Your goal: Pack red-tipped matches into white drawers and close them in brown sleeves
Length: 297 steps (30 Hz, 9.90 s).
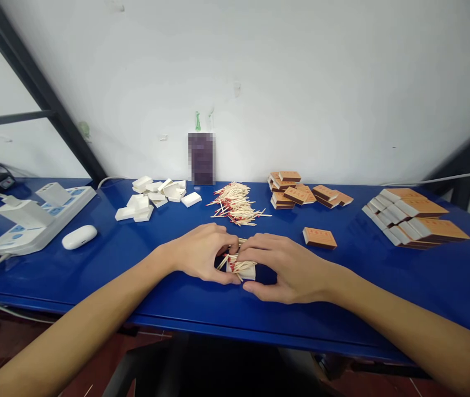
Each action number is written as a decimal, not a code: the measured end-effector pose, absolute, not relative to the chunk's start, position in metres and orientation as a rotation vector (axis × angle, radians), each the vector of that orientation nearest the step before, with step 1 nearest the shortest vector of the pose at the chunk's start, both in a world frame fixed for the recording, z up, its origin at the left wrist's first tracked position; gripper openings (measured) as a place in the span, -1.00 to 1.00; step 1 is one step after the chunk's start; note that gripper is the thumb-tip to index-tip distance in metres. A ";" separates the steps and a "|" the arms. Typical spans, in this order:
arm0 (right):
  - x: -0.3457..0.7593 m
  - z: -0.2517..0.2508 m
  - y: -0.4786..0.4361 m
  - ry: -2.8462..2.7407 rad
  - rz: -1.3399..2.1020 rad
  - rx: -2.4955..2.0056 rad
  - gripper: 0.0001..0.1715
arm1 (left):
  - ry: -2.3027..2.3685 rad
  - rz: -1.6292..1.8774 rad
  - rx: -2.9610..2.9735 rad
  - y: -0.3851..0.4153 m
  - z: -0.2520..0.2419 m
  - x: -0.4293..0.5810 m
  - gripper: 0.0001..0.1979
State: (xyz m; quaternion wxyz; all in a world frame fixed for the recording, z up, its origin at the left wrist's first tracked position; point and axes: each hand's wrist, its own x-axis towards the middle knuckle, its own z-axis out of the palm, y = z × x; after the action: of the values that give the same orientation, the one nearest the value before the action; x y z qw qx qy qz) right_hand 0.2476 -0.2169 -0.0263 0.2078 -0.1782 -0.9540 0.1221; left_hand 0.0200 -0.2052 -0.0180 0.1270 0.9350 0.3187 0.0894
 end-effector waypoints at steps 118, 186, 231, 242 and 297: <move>0.240 -0.038 -0.213 -2.573 0.372 -0.849 -0.72 | 0.758 0.609 2.525 -0.203 -0.023 0.018 -0.90; 0.244 -0.037 -0.208 -2.511 0.379 -0.592 -0.81 | 1.219 0.085 2.631 -0.191 -0.003 -0.009 -0.94; 0.247 -0.049 -0.186 -2.454 0.464 -0.769 -0.69 | 0.910 0.460 2.651 -0.202 -0.009 0.018 -0.89; 0.244 -0.047 -0.193 -2.514 0.432 -0.790 -0.82 | 0.859 0.341 2.714 -0.205 -0.014 0.019 -0.74; 0.232 -0.058 -0.182 -2.340 0.363 -0.682 -0.88 | 1.182 0.380 2.694 -0.196 -0.027 0.022 -0.89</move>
State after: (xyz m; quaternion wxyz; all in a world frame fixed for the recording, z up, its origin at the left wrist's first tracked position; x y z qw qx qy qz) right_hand 0.2320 -0.1823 -0.0580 0.3322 -0.2609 -0.8957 0.1388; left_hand 0.0218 -0.1956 -0.0272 0.0875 0.9046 0.3971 0.1277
